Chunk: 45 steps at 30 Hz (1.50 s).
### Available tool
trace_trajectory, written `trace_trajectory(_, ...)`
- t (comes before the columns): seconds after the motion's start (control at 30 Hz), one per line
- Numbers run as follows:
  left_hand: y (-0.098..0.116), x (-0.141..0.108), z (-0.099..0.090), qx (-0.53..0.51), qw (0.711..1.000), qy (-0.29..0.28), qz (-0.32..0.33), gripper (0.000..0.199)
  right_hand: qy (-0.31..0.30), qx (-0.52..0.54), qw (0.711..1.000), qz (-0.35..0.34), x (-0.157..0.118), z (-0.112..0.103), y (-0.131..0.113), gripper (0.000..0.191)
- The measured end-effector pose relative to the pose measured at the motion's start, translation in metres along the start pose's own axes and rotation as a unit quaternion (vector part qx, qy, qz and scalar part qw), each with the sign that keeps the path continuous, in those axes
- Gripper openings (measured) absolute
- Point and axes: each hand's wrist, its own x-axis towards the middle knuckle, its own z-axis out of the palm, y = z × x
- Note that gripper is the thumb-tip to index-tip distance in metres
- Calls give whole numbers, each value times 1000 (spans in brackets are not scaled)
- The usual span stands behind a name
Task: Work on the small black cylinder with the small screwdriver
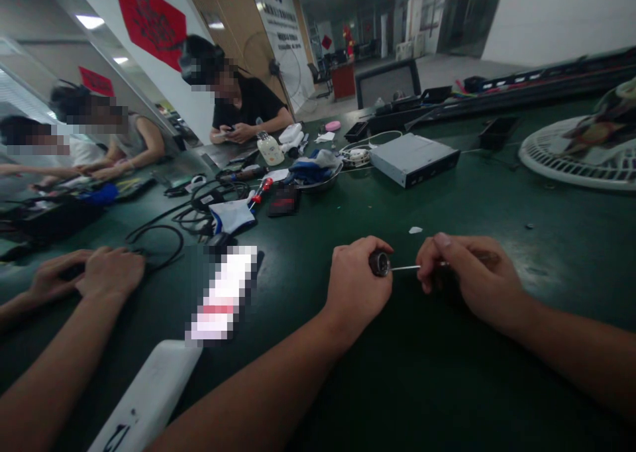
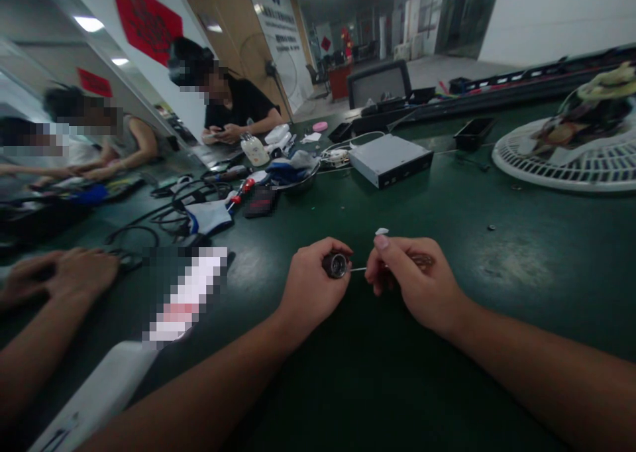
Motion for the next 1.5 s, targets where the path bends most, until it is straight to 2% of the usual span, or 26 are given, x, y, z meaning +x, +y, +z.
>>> trace_trajectory(0.07, 0, 0, 0, 3, 1000, 0, -1, 21, 47, -23, 999, 5, 0, 1, 0, 46)
trace_trajectory(0.13, 1, 0, -1, 6, 1000, 3, -4, 19, 53, -37, 998, -6, 0, 1, 0, 41)
trace_trajectory(0.27, 1, 0, 0, 7, 1000, 6, -4, 24, -59, -20, 998, -20, 0, 0, -1, 40)
trace_trajectory(0.3, 1, 0, 0, 7, 1000, 5, 1, 25, -69, -16, 997, -17, 0, -1, -1, 41)
trace_trajectory(0.5, 3, 0, -1, 1, 1000, 5, 5, 21, 41, -53, 998, -12, 0, 3, -2, 39)
trace_trajectory(0.7, 2, 0, -1, -18, 1000, 9, 4, 20, -29, -91, 993, -67, 1, 1, 4, 33)
trace_trajectory(0.9, 1, 0, 1, -7, 1000, 22, -3, 29, -25, -100, 994, -30, 1, 0, 5, 35)
trace_trajectory(1.1, 2, 0, 2, -25, 996, 89, -9, 41, -37, -89, 995, -11, 1, 0, 3, 36)
trace_trajectory(1.17, 3, 0, 3, -27, 994, 103, -14, 48, -19, -75, 997, -3, 1, 0, 2, 36)
trace_trajectory(1.3, 4, 1, 3, -22, 996, 81, -11, 52, 33, -13, 999, 35, 4, -1, 2, 47)
trace_trajectory(1.5, 6, 0, 0, 36, 996, 76, -2, 46, 3, 34, 999, 34, 6, 0, 1, 38)
